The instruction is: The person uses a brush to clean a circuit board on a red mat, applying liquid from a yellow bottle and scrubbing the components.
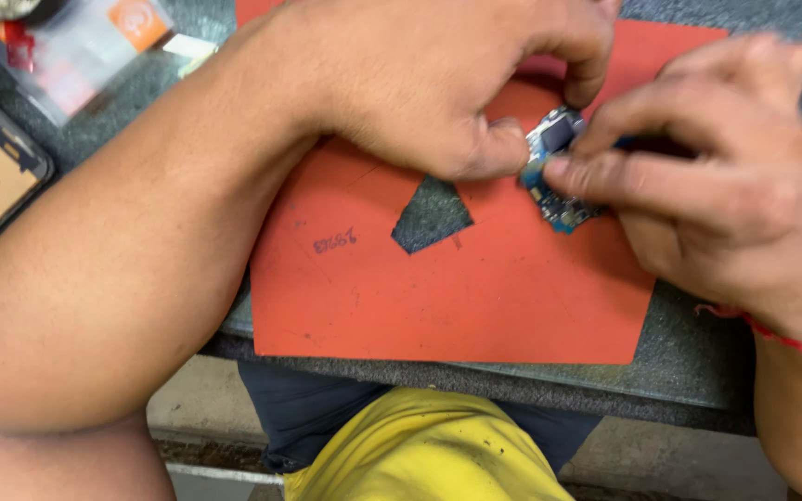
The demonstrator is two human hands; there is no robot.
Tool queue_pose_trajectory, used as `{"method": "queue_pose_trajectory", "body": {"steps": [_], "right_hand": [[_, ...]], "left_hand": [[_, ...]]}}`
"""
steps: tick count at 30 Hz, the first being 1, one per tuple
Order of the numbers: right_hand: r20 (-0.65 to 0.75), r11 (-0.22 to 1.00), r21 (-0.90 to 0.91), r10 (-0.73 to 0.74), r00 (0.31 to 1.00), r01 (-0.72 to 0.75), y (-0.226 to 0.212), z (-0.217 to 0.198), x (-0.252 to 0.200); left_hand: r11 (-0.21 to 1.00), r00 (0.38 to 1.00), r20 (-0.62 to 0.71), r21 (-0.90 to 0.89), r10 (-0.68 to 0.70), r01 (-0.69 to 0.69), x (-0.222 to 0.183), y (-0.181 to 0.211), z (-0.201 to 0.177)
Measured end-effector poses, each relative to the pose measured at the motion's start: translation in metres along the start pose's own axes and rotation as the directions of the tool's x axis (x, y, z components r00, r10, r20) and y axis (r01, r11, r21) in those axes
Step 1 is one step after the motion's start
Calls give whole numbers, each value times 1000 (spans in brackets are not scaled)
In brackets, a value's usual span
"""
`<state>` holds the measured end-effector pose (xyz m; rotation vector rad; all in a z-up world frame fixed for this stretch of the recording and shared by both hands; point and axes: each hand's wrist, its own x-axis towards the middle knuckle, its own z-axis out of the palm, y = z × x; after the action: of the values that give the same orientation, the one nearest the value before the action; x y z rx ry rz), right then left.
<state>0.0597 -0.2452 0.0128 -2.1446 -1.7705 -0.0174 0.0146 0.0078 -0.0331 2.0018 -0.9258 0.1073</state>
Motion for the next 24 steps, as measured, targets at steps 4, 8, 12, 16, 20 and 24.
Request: {"method": "queue_pose_trajectory", "body": {"steps": [4,8,12,16,20,24], "right_hand": [[-5,999,-27,-23,1000,23,2,0,7],[16,998,-56,-29,999,30,0,-6,11],[13,998,-49,-32,999,33,-2,-5,11],[65,1000,11,9,998,-9,3,-1,-1],[50,998,57,-9,999,6,15,-1,-7],[17,998,33,-51,999,50,14,2,-5]], "left_hand": [[992,996,-89,124,-5,16,-5,4,-4],[988,995,-93,151,-29,43,0,5,-5],[991,995,-80,121,61,-51,1,3,-3],[993,994,18,52,-104,103,1,-2,3],[993,998,-64,117,-3,11,0,3,-1],[995,998,-50,100,-24,29,4,6,-5]]}}
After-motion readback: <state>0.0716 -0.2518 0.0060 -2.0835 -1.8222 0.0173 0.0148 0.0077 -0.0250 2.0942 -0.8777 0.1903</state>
